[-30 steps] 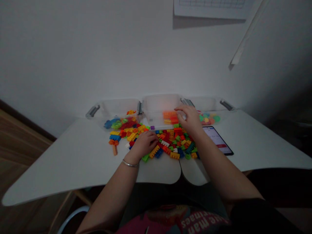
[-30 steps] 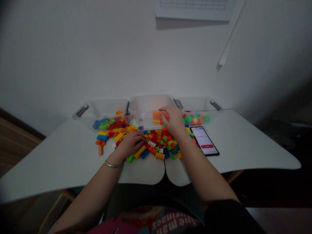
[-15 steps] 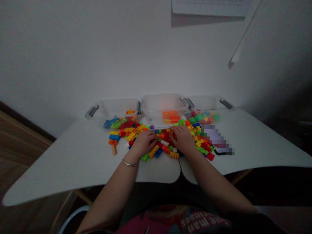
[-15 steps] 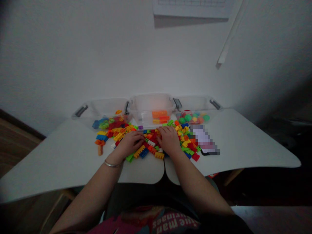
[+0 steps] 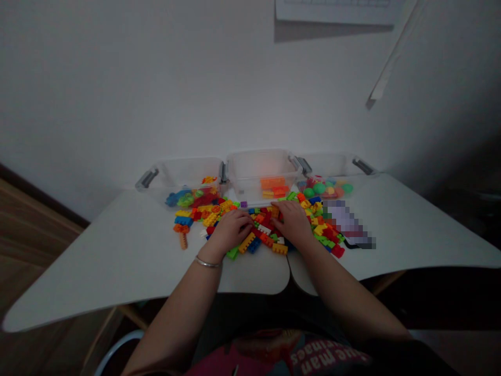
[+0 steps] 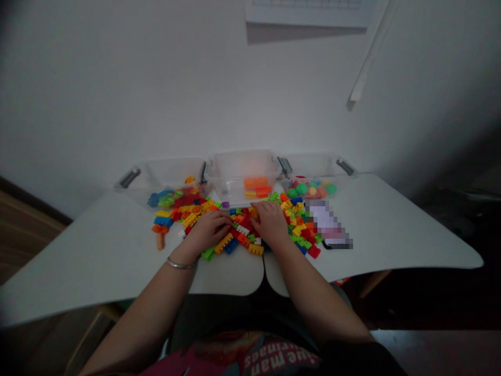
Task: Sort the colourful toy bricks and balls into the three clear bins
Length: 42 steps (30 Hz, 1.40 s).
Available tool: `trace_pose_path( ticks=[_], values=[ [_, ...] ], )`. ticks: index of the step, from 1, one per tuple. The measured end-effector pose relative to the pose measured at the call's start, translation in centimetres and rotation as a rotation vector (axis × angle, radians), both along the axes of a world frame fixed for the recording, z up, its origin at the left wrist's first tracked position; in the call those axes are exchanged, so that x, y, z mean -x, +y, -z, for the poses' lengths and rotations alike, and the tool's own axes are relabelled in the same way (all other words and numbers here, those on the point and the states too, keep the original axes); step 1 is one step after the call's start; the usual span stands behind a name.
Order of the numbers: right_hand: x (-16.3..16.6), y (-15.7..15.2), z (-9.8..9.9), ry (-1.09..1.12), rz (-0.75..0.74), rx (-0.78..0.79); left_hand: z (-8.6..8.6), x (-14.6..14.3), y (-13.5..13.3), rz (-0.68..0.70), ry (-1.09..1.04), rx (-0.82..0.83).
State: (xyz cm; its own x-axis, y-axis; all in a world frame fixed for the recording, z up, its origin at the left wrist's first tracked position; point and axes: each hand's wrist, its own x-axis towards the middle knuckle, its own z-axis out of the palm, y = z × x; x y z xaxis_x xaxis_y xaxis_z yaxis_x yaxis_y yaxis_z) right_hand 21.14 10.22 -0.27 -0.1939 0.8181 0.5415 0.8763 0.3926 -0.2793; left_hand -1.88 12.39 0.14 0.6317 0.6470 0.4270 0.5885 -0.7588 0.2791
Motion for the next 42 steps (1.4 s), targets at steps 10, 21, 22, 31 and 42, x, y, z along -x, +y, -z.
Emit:
trace_pose_path(
  ticks=[10,21,22,31,42],
  values=[
    [-0.4,-0.2,-1.3,0.420,0.003,-0.175,-0.2,0.0,-0.2,0.001,-0.011,0.002],
    [-3.1,3.5,-6.0,0.645,0.038,-0.314,0.2,0.2,0.1,0.001,0.003,0.008],
    [-3.4,4.1,-6.7,0.618,0.034,-0.332,0.2,0.2,0.1,0.004,-0.002,0.007],
    [-2.5,7.8,-9.1,0.084,0.044,-0.100,0.0,0.1,0.0,0.003,-0.012,-0.009],
    [-1.2,7.8,-9.1,-0.303,0.192,0.062,0.2,0.1,0.2,-0.001,-0.006,0.010]
  ],
)
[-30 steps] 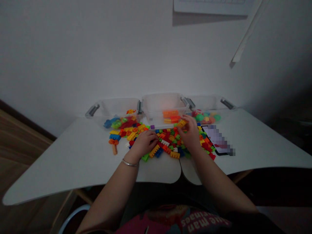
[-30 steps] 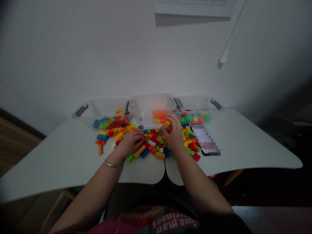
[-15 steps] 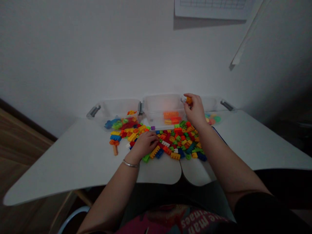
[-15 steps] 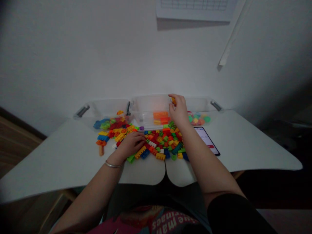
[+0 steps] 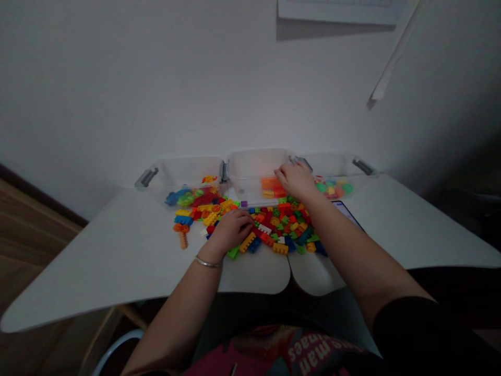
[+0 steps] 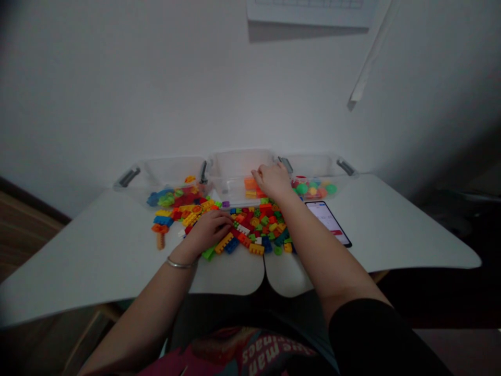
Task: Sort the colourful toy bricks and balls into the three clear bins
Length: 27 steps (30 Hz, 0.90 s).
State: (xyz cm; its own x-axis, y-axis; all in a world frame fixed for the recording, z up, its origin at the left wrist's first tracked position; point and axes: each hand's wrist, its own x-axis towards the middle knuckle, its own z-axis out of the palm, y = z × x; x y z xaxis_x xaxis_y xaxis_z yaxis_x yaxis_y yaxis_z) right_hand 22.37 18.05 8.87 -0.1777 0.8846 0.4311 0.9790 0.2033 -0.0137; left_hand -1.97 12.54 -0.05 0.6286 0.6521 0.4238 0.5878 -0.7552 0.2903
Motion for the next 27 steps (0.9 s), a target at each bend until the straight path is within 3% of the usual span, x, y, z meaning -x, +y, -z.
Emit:
trace_pose_path(
  ticks=[9,17,21,27],
  values=[
    [-0.2,0.0,0.3,0.013,-0.050,-0.018,0.2,0.1,0.1,0.015,-0.011,0.003],
    [-1.4,0.1,0.4,0.277,-0.205,-0.005,0.2,0.1,0.1,0.013,-0.012,0.007],
    [-1.4,-1.8,-0.7,0.495,-0.283,-0.107,0.2,0.1,0.1,0.011,-0.007,0.019],
    [-1.3,-6.1,-1.9,0.612,-0.205,-0.220,0.1,0.0,0.0,0.006,-0.013,0.014]
  ],
)
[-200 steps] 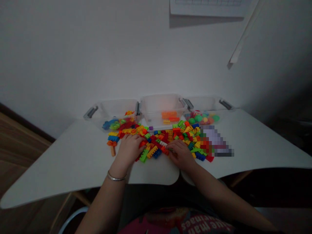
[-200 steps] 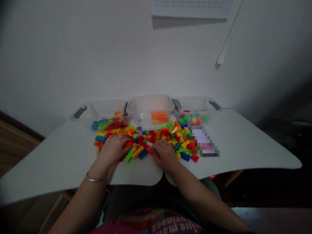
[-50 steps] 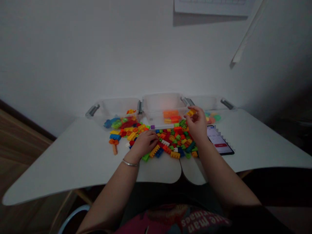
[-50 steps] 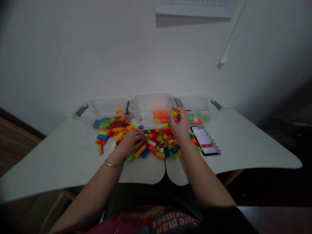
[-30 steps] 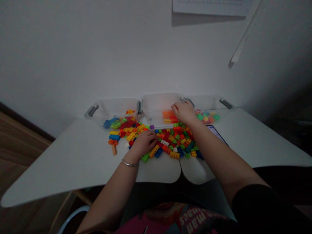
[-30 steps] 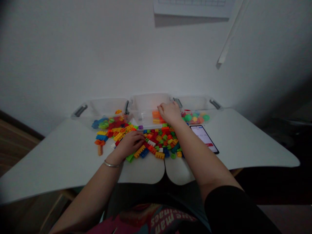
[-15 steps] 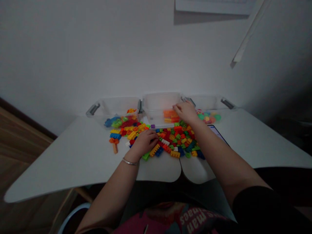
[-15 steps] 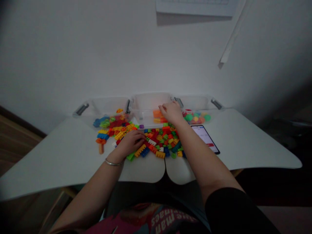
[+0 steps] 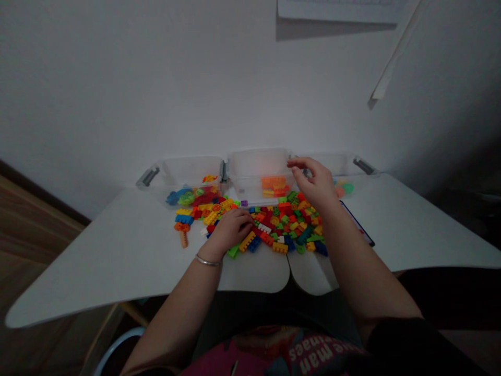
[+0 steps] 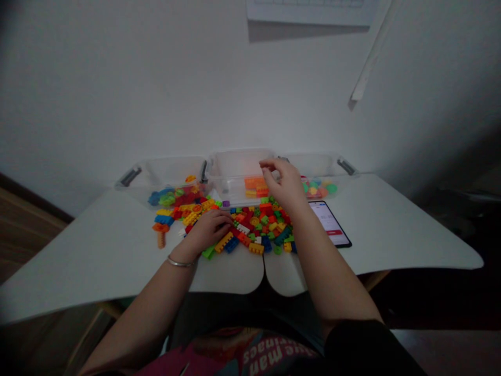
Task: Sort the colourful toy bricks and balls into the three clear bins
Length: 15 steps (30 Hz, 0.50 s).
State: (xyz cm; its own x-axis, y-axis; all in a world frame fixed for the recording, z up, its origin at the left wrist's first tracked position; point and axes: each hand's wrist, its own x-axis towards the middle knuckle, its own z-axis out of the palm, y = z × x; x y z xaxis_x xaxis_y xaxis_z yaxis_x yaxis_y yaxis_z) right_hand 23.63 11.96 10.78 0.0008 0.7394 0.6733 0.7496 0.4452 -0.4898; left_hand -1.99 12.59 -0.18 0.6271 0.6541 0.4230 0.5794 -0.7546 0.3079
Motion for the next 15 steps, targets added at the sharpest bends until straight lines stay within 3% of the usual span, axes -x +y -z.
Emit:
trace_pose_path(
  ticks=[4,10,15],
  values=[
    [-0.1,-1.7,1.8,-0.043,-0.017,0.098,-0.2,-0.1,-0.1,0.010,-0.008,-0.004],
    [0.6,-2.7,6.2,-0.392,0.007,0.268,-0.5,-0.2,-0.3,0.009,-0.008,-0.012],
    [0.7,-2.6,7.9,-0.578,0.045,0.342,-0.3,-0.2,-0.3,-0.008,-0.005,-0.015]
  ],
)
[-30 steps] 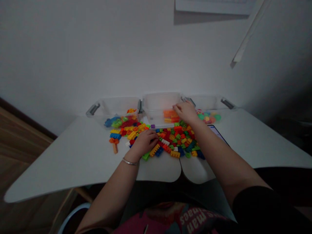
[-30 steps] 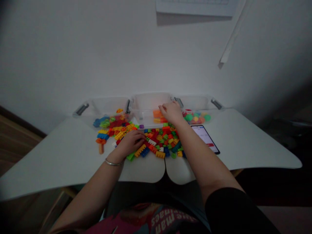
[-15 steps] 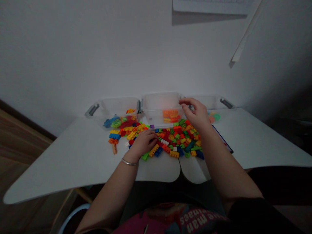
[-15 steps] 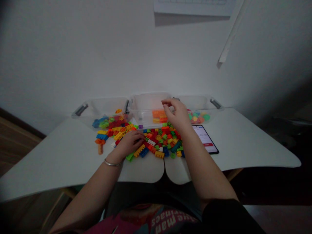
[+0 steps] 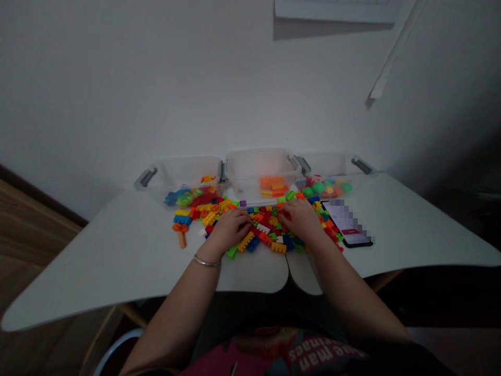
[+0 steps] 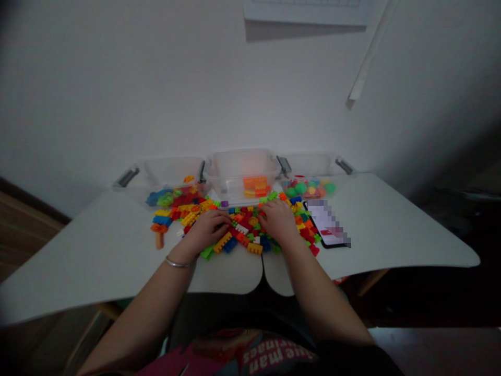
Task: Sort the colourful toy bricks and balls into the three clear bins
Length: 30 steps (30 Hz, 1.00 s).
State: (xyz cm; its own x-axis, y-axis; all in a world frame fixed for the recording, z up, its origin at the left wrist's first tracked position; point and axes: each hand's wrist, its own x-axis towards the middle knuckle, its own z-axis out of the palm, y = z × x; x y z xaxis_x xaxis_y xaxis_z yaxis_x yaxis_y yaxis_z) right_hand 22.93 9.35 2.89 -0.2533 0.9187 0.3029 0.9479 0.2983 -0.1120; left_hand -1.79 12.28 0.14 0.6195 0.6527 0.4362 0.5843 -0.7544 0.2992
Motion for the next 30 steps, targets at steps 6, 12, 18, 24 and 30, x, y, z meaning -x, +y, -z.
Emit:
trace_pose_path(
  ticks=[6,12,18,24,30],
  values=[
    [0.5,0.2,0.6,-0.010,0.006,0.007,0.1,0.0,0.1,0.009,-0.011,0.003],
    [1.3,0.6,0.4,-0.035,0.047,0.005,0.1,0.0,0.1,0.009,-0.016,0.002],
    [1.9,1.1,0.4,-0.066,0.037,0.032,-0.1,0.1,0.1,0.004,0.007,0.006],
    [2.6,1.6,-0.1,-0.111,0.041,0.064,0.0,0.1,0.2,0.012,0.008,0.003],
    [2.5,1.7,0.0,-0.122,0.019,0.013,0.0,0.1,0.1,0.000,0.007,0.003]
  ],
)
